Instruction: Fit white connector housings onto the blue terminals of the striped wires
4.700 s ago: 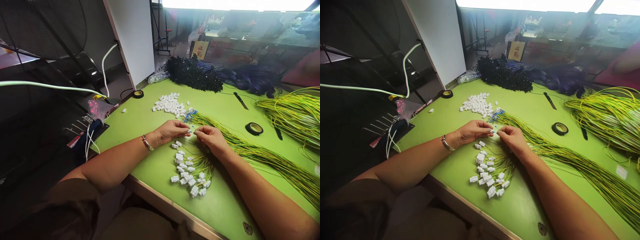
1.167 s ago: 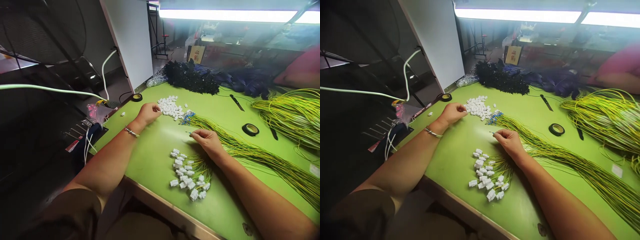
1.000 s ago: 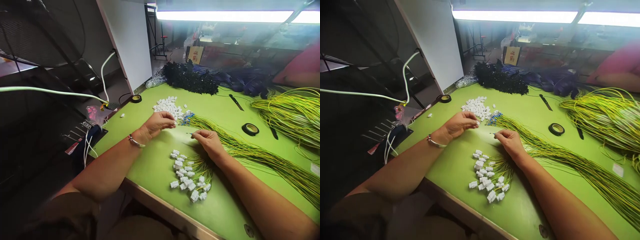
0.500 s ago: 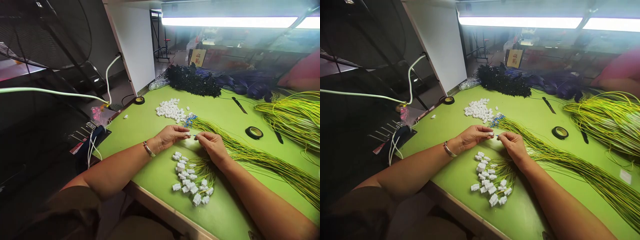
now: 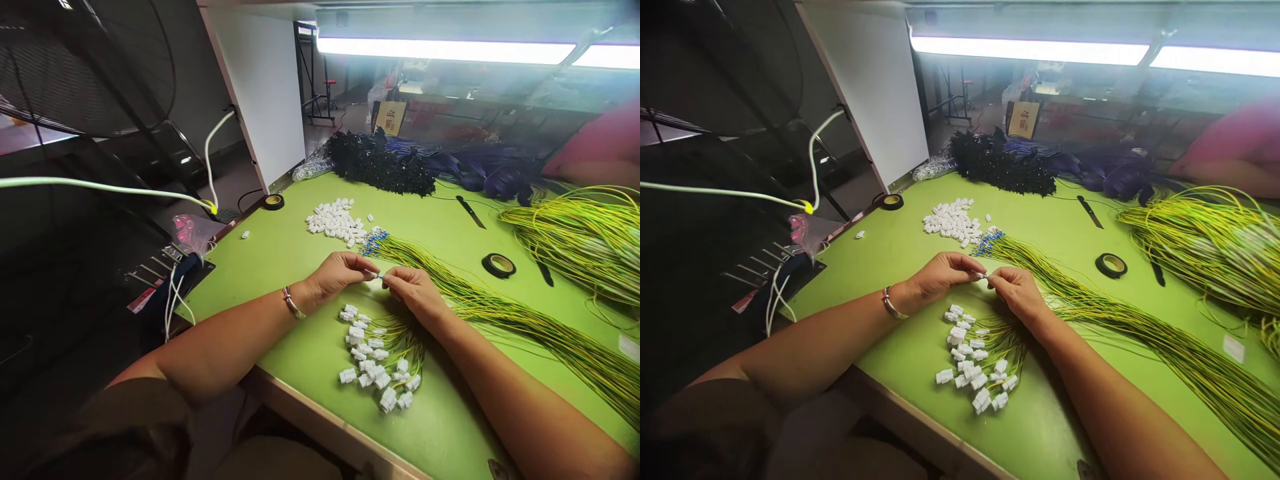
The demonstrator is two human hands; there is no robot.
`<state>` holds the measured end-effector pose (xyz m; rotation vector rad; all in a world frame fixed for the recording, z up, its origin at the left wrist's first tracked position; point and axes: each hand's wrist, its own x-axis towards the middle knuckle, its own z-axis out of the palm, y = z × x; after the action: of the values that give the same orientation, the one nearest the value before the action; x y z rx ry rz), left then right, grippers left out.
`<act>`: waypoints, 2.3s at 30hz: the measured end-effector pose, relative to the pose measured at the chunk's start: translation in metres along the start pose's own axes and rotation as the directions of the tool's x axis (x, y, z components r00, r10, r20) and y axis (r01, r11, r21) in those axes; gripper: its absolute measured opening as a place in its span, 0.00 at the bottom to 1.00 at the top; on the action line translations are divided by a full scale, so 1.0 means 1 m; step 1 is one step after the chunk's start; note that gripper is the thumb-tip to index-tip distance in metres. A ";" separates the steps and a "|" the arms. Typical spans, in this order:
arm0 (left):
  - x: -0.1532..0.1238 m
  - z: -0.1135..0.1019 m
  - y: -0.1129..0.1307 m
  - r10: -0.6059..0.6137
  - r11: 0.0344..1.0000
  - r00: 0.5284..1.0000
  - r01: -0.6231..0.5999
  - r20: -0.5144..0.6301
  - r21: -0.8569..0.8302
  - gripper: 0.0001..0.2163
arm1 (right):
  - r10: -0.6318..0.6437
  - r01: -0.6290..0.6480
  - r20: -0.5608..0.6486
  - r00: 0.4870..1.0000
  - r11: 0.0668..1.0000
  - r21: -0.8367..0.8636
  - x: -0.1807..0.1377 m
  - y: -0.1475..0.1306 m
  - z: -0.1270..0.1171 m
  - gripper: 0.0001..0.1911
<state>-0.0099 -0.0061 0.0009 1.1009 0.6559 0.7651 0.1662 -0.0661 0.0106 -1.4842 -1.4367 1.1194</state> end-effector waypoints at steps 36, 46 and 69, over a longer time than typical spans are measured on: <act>0.003 -0.001 0.000 -0.070 0.997 0.998 0.070 -0.007 0.020 0.08 | -0.169 0.177 0.077 0.983 0.979 -0.105 0.002 0.004 0.003 0.19; 0.003 -0.003 0.011 -0.104 0.994 0.993 0.103 0.049 0.021 0.06 | -0.098 0.101 0.105 0.990 0.994 -0.029 0.002 0.005 -0.001 0.20; -0.010 0.004 0.006 -0.150 0.807 0.833 -0.208 0.532 0.553 0.11 | -0.506 0.184 -0.203 0.838 0.613 -0.768 0.019 0.023 -0.035 0.12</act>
<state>-0.0142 -0.0150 0.0086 1.8307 0.3687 0.2092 0.2066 -0.0473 -0.0017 -1.6898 -1.8539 -0.0865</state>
